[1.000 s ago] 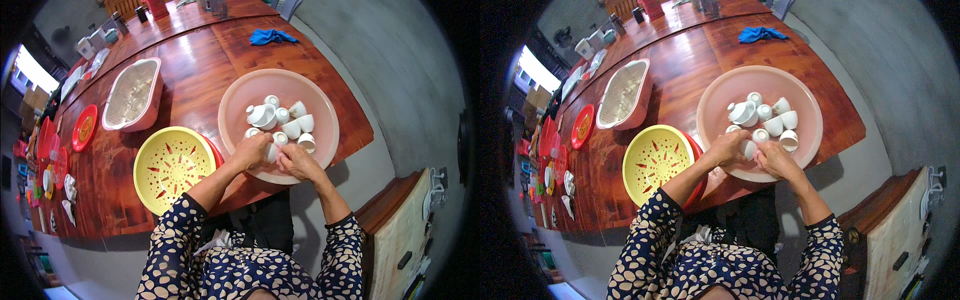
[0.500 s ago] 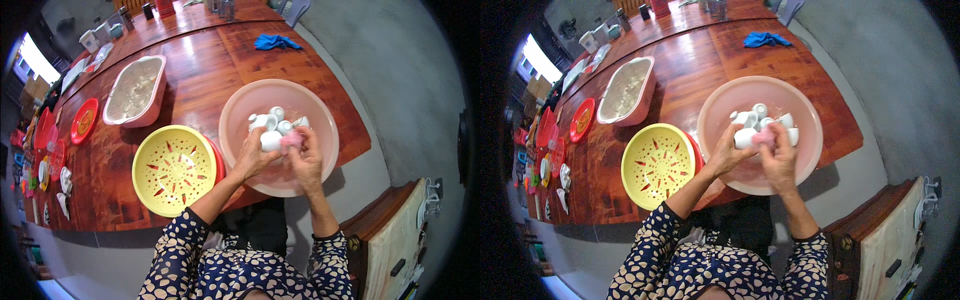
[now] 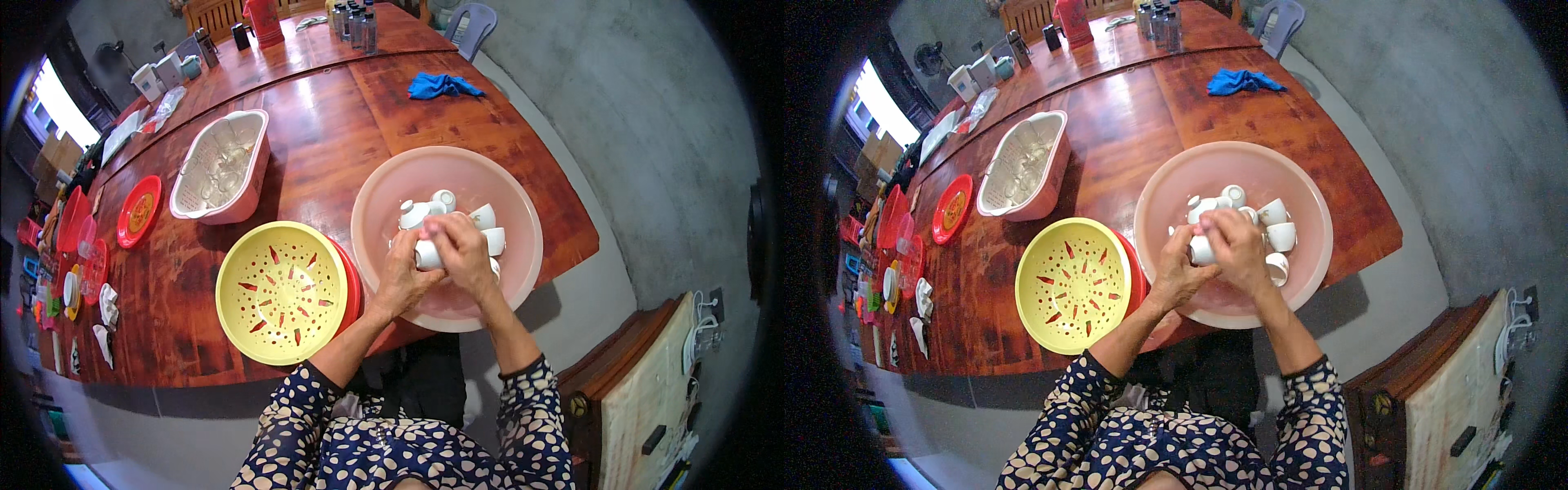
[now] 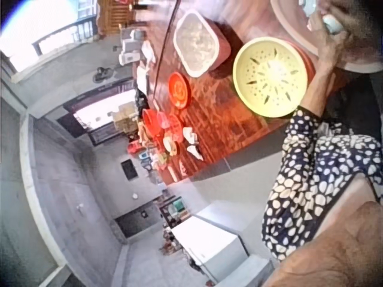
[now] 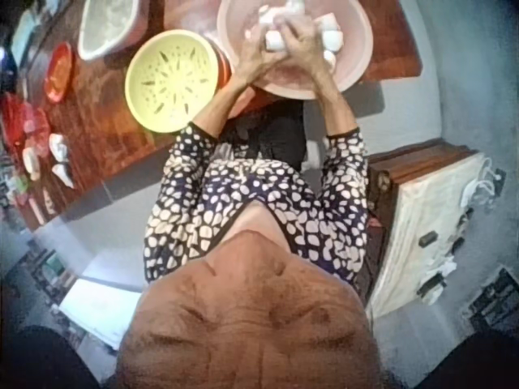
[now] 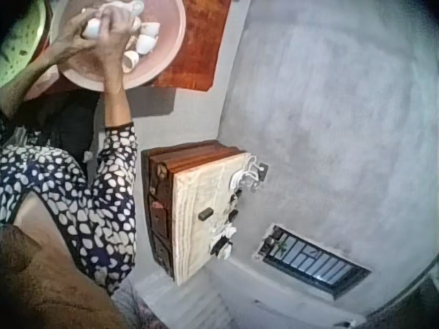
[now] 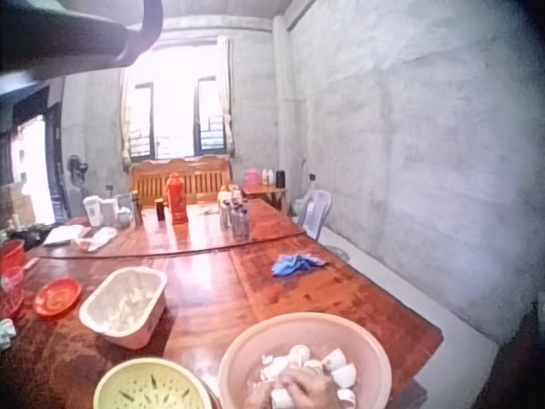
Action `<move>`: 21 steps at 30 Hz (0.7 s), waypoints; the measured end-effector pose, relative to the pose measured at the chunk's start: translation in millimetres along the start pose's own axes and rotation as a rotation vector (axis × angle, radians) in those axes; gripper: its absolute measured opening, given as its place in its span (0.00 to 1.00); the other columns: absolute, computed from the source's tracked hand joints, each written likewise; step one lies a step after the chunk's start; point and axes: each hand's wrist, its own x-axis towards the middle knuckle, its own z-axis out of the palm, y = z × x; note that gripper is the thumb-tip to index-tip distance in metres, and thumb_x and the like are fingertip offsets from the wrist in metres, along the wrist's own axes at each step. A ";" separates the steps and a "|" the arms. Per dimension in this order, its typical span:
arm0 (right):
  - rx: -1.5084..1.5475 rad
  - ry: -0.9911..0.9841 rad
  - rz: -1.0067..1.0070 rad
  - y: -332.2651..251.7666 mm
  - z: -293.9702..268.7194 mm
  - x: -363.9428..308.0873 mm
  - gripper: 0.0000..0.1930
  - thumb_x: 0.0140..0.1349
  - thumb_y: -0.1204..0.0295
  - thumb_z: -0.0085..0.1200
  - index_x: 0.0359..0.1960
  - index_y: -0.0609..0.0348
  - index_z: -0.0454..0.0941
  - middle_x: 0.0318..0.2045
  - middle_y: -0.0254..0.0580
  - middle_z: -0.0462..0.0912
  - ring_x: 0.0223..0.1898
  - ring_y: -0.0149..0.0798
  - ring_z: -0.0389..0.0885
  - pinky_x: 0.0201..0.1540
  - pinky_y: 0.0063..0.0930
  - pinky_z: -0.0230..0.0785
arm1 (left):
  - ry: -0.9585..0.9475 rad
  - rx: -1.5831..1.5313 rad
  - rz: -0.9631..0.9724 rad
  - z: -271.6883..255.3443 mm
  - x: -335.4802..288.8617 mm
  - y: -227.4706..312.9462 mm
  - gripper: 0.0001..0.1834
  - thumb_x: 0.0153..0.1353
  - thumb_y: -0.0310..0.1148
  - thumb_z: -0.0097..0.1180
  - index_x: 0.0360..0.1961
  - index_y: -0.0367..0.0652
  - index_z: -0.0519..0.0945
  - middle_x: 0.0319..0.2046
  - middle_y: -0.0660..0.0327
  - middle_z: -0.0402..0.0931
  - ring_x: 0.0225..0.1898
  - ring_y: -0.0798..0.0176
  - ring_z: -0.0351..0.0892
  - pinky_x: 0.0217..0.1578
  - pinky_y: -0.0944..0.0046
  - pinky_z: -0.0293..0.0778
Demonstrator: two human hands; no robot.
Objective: The person washes clear drinking glasses and small white ceramic cups using a pink cloth in a basin of water. They scrub each item individually and place the cleaned glasses into a white plastic basket and the cups into a yellow colander on the wooden table.
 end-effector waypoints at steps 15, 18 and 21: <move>-0.003 0.043 0.008 -8.8 7.6 10.8 0.08 0.58 0.76 0.49 0.38 0.62 0.78 0.33 0.48 0.80 0.38 0.49 0.79 0.42 0.40 0.69 | -0.038 -0.151 0.022 -3.6 1.3 7.3 0.26 0.47 0.26 0.65 0.48 0.35 0.69 0.42 0.56 0.72 0.46 0.63 0.74 0.46 0.63 0.73; 0.005 0.024 0.153 6.8 5.2 15.9 0.10 0.60 0.71 0.47 0.35 0.64 0.77 0.34 0.53 0.80 0.36 0.54 0.79 0.40 0.42 0.70 | -0.012 -0.141 -0.001 -0.7 0.4 10.6 0.27 0.46 0.26 0.66 0.48 0.35 0.69 0.43 0.56 0.73 0.46 0.63 0.74 0.46 0.63 0.73; -0.251 0.055 -0.023 -2.5 4.8 3.5 0.10 0.57 0.76 0.50 0.38 0.65 0.78 0.38 0.51 0.80 0.42 0.51 0.79 0.44 0.41 0.70 | 0.027 -0.072 0.024 -1.0 2.1 6.7 0.28 0.46 0.26 0.66 0.49 0.35 0.70 0.42 0.55 0.74 0.45 0.63 0.74 0.46 0.64 0.73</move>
